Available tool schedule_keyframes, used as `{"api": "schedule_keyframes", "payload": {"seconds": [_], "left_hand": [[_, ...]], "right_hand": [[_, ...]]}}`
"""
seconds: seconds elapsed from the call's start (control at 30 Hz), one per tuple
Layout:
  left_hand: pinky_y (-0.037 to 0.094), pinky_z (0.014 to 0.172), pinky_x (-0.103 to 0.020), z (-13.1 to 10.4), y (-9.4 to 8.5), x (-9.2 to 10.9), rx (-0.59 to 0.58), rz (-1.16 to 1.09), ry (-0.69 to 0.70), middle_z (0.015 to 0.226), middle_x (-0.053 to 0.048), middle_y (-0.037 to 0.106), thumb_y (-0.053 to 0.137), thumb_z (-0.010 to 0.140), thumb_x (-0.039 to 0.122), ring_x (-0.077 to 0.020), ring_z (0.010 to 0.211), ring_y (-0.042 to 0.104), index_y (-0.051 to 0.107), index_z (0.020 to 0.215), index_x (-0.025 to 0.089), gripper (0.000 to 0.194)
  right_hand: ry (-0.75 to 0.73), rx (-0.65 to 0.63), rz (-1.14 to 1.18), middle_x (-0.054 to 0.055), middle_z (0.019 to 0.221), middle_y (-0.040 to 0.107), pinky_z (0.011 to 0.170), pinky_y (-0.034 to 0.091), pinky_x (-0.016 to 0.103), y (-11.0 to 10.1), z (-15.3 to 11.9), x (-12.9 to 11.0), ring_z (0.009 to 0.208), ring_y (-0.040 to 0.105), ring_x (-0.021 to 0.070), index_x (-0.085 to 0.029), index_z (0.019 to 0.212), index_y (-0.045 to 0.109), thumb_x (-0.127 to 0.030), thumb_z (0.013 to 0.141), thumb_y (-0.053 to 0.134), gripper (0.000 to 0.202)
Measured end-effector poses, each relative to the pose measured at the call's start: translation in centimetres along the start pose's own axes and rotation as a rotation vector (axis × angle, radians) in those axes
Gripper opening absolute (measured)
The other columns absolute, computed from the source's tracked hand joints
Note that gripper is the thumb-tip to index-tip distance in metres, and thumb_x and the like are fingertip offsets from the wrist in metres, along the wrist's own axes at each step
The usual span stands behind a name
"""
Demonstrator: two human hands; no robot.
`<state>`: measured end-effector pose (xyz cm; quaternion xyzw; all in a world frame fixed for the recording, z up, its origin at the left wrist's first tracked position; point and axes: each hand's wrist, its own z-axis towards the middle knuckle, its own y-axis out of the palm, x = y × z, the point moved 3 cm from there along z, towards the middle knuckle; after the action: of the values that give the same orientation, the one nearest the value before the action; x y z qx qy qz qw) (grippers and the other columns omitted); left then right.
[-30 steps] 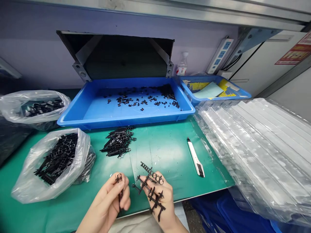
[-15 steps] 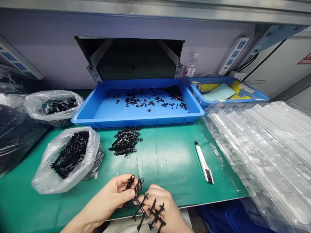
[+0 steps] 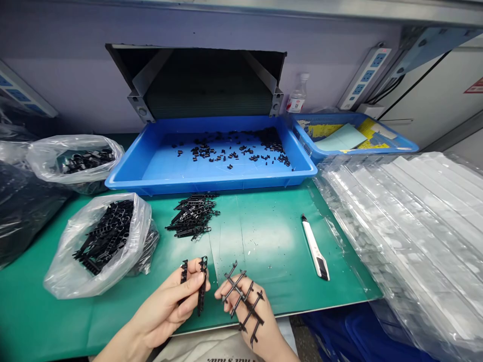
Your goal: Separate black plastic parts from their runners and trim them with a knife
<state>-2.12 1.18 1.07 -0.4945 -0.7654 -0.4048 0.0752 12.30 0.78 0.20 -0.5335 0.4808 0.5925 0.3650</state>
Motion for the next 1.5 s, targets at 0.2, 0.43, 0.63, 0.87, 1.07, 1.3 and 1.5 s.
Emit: {"api": "schedule_keyframes", "payload": {"seconds": [0.2, 0.43, 0.63, 0.87, 1.07, 1.3, 1.5], "left_hand": [[0.003, 0.029, -0.009, -0.2, 0.3, -0.3, -0.008, -0.064, -0.044, 0.046, 0.007, 0.049, 0.084, 0.046, 0.038, 0.0028, 0.032, 0.023, 0.039, 0.070, 0.018, 0.054], [0.003, 0.030, -0.009, -0.2, 0.2, -0.4, -0.026, -0.057, -0.003, 0.041, 0.009, 0.041, 0.080, 0.054, 0.039, 0.0004, 0.035, 0.019, 0.037, 0.074, 0.020, 0.051], [0.004, 0.030, -0.009, -0.2, 0.4, -0.5, -0.005, -0.064, -0.003, 0.042, 0.010, 0.039, 0.082, 0.051, 0.040, -0.0001, 0.037, 0.018, 0.037, 0.075, 0.020, 0.055], [0.005, 0.030, -0.009, -0.2, 0.1, -0.3, 0.060, -0.078, 0.030, 0.043, 0.012, 0.037, 0.082, 0.048, 0.042, 0.0013, 0.035, 0.013, 0.037, 0.075, 0.020, 0.057], [0.007, 0.030, -0.008, -0.1, 0.6, -1.2, 0.088, -0.118, 0.009, 0.050, 0.010, 0.043, 0.083, 0.047, 0.040, 0.0013, 0.037, 0.021, 0.040, 0.076, 0.018, 0.057], [0.010, 0.030, -0.007, -0.2, 0.7, -1.4, 0.112, -0.203, 0.035, 0.052, 0.010, 0.042, 0.084, 0.047, 0.035, 0.0009, 0.039, 0.025, 0.041, 0.076, 0.017, 0.054], [0.011, 0.029, -0.006, -0.1, 0.6, -1.4, 0.101, -0.219, 0.040, 0.060, 0.007, 0.048, 0.084, 0.050, 0.034, 0.0018, 0.040, 0.027, 0.041, 0.076, 0.017, 0.053]], "right_hand": [[0.159, 0.094, 0.162, 0.001, 0.063, 0.057, 0.055, 0.045, 0.023, 1.1, -0.1, -0.4, 0.056, 0.051, 0.0127, -0.025, 0.090, 0.071, -0.047, 0.077, 0.062, 0.027], [0.186, 0.089, 0.202, 0.004, 0.074, 0.061, 0.074, 0.046, 0.027, 1.3, -0.9, 0.3, 0.074, 0.056, 0.0167, -0.025, 0.096, 0.069, -0.043, 0.083, 0.054, 0.026], [0.163, 0.090, 0.158, 0.005, 0.080, 0.063, 0.075, 0.047, 0.025, 1.5, -0.9, -0.2, 0.078, 0.058, 0.0172, -0.026, 0.094, 0.069, -0.039, 0.083, 0.055, 0.022], [0.242, 0.110, 0.310, 0.007, 0.093, 0.064, 0.082, 0.045, 0.029, 2.1, -1.4, 1.1, 0.091, 0.057, 0.0214, -0.025, 0.083, 0.071, -0.049, 0.074, 0.063, 0.027], [0.169, 0.180, 0.247, 0.007, 0.103, 0.063, 0.090, 0.043, 0.033, 1.8, -1.5, 0.7, 0.099, 0.056, 0.0226, -0.026, 0.088, 0.069, -0.047, 0.077, 0.060, 0.025], [0.128, 0.137, 0.272, 0.005, 0.107, 0.063, 0.092, 0.043, 0.034, 2.2, -1.3, 0.3, 0.106, 0.054, 0.0226, -0.029, 0.097, 0.068, -0.041, 0.082, 0.055, 0.023], [0.090, 0.135, 0.327, 0.004, 0.108, 0.064, 0.093, 0.043, 0.034, 1.9, -1.7, 1.4, 0.110, 0.052, 0.0222, -0.029, 0.093, 0.068, -0.037, 0.084, 0.053, 0.019]]}}
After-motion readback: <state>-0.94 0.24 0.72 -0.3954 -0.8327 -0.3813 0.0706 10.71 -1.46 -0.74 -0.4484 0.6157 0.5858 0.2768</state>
